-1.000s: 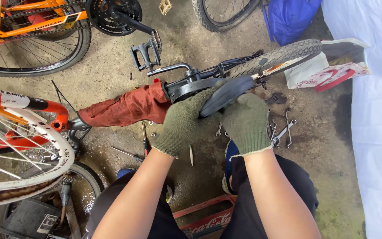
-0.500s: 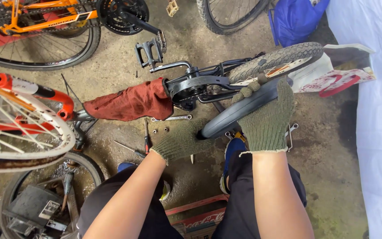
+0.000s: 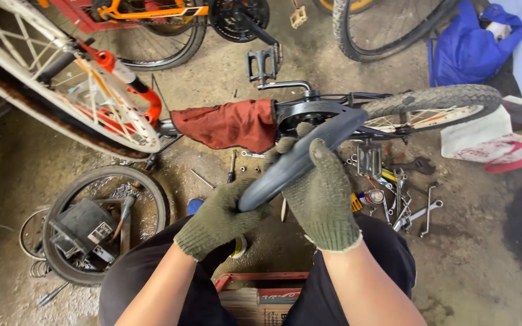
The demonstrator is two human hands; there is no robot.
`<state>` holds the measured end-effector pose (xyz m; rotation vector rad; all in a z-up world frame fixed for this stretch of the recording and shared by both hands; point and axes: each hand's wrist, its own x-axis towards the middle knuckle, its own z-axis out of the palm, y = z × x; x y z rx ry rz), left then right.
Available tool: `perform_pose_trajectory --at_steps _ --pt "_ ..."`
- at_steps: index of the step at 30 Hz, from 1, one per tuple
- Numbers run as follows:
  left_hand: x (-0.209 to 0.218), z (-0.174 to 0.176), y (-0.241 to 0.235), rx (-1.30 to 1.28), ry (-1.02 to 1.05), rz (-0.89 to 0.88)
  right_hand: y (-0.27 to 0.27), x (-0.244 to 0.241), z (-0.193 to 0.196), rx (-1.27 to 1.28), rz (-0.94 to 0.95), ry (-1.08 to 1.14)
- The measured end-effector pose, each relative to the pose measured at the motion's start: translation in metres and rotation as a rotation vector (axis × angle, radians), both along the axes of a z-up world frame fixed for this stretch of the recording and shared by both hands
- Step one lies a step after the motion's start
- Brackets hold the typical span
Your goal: The person cleans a bicycle inner tube with a brush and then inserts it into a tire. They proceed to mount the tire onto a bicycle wheel rim, pressing the tire bead into place by hand.
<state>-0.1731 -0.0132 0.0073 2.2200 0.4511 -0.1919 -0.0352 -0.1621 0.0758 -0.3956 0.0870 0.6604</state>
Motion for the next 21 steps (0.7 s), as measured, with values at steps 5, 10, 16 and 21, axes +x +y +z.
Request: perform_pose_trajectory --at_steps 5,10,16,21 --pt "-0.039 0.027 0.028 -0.16 -0.136 0.222 0.027 0.007 -0.011 0.039 0.081 0.125" --pt "-0.055 0.025 0.047 -0.106 -0.134 0.249 0.029 0.022 -0.042 0.025 0.014 0.148" --pt "-0.042 0.021 0.044 -0.105 -0.292 0.261 0.052 -0.004 -0.048 0.299 -0.029 -0.191" --pt "-0.026 0.015 0.039 -0.099 -0.386 0.225 0.032 -0.005 -0.02 -0.125 -0.377 -0.103"
